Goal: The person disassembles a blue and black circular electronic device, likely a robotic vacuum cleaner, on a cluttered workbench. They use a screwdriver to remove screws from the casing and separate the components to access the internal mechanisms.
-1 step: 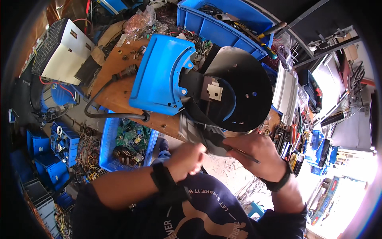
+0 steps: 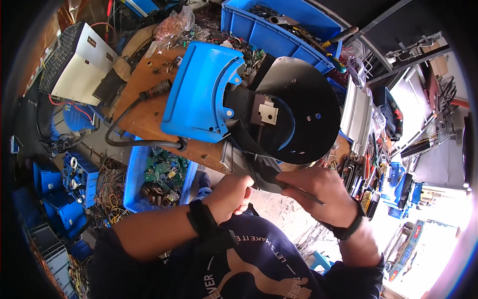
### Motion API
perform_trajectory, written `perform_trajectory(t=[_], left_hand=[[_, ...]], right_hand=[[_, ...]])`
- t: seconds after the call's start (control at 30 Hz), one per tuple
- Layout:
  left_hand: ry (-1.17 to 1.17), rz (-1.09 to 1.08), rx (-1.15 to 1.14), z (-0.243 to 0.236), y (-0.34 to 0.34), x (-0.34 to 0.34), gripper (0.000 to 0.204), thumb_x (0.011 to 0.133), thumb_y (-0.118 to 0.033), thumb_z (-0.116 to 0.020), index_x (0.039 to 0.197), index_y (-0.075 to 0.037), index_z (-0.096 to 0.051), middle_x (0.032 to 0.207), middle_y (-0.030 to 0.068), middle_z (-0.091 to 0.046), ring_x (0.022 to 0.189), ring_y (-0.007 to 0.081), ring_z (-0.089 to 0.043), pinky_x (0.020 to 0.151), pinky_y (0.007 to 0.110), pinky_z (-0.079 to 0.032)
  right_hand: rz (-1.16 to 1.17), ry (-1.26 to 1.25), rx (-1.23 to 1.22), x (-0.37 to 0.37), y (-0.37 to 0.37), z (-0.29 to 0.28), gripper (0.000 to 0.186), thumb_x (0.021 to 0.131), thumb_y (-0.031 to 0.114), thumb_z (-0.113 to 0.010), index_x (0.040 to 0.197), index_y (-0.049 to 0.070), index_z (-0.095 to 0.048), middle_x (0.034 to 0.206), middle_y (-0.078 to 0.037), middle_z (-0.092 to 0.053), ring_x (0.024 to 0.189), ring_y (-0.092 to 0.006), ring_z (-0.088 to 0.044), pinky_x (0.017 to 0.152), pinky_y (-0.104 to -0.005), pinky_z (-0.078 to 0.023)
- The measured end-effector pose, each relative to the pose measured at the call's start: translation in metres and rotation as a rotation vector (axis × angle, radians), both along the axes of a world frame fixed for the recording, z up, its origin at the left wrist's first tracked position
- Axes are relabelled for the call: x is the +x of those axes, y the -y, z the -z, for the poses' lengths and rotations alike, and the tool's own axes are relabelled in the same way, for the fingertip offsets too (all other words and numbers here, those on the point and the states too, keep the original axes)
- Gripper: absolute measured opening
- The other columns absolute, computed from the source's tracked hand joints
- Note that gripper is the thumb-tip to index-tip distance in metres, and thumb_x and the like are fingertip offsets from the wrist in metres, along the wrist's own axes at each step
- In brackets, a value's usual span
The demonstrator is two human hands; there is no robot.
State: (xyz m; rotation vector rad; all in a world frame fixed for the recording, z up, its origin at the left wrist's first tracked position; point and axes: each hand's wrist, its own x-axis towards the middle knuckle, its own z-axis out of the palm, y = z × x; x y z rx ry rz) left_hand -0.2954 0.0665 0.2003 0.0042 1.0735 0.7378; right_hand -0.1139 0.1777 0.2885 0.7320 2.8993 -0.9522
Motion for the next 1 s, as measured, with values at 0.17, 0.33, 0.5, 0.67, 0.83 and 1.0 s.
perform_trajectory(t=[0.17,0.33,0.5,0.67,0.83,1.0], left_hand=[[-0.015,0.011,-0.047,-0.007,0.002,0.004,0.039,0.095,-0.021,-0.046,0.059,-0.008,-0.043,0.048,0.0042,-0.038,0.040,0.0143,-0.035,0.040,0.031,-0.029],[-0.037,0.028,-0.003,-0.008,0.004,0.010,0.040,0.095,-0.023,-0.046,0.059,-0.008,-0.044,0.049,0.0040,-0.038,0.039,0.0145,-0.034,0.040,0.030,-0.027],[-0.043,0.073,0.016,-0.013,0.007,0.011,0.038,0.095,-0.024,-0.047,0.061,-0.008,-0.045,0.050,0.0024,-0.037,0.043,0.0141,-0.036,0.042,0.030,-0.028],[-0.045,0.060,0.032,0.003,0.007,0.002,0.039,0.096,-0.023,-0.047,0.061,-0.008,-0.045,0.051,0.0024,-0.038,0.043,0.0143,-0.037,0.043,0.030,-0.030],[-0.019,0.055,0.048,0.003,0.011,0.007,0.040,0.098,-0.024,-0.047,0.061,-0.008,-0.047,0.050,0.0027,-0.039,0.042,0.0144,-0.038,0.043,0.029,-0.031],[-0.056,0.055,0.050,0.013,0.007,0.004,0.042,0.098,-0.026,-0.047,0.060,-0.007,-0.048,0.049,0.0032,-0.040,0.042,0.0145,-0.038,0.042,0.030,-0.031]], right_hand=[[0.008,0.028,0.003,0.003,0.002,0.005,0.018,0.086,0.017,-0.064,0.102,0.008,-0.065,0.082,-0.012,-0.065,0.079,-0.0317,-0.065,0.066,-0.0424,-0.050],[0.001,-0.030,0.007,-0.001,0.005,0.001,0.018,0.087,0.019,-0.065,0.101,0.009,-0.066,0.082,-0.011,-0.066,0.079,-0.0302,-0.066,0.067,-0.0421,-0.050],[0.008,0.064,0.001,0.004,0.002,-0.001,0.019,0.088,0.020,-0.064,0.103,0.009,-0.067,0.087,-0.012,-0.068,0.082,-0.0321,-0.065,0.069,-0.0414,-0.051],[0.423,-0.117,-0.372,0.016,0.002,-0.031,0.025,0.083,0.000,-0.068,0.108,-0.001,-0.066,0.092,-0.011,-0.068,0.082,-0.0198,-0.065,0.072,-0.0330,-0.050],[0.662,-0.532,-0.310,0.052,-0.009,-0.083,0.049,0.098,0.047,-0.049,0.091,0.000,-0.060,0.079,-0.009,-0.060,0.069,-0.0173,-0.061,0.061,-0.0281,-0.048],[0.707,-0.697,-0.883,0.041,-0.008,-0.029,0.052,0.102,0.046,-0.035,0.085,0.000,-0.051,0.062,-0.015,-0.056,0.056,-0.0268,-0.061,0.056,-0.0344,-0.052]])
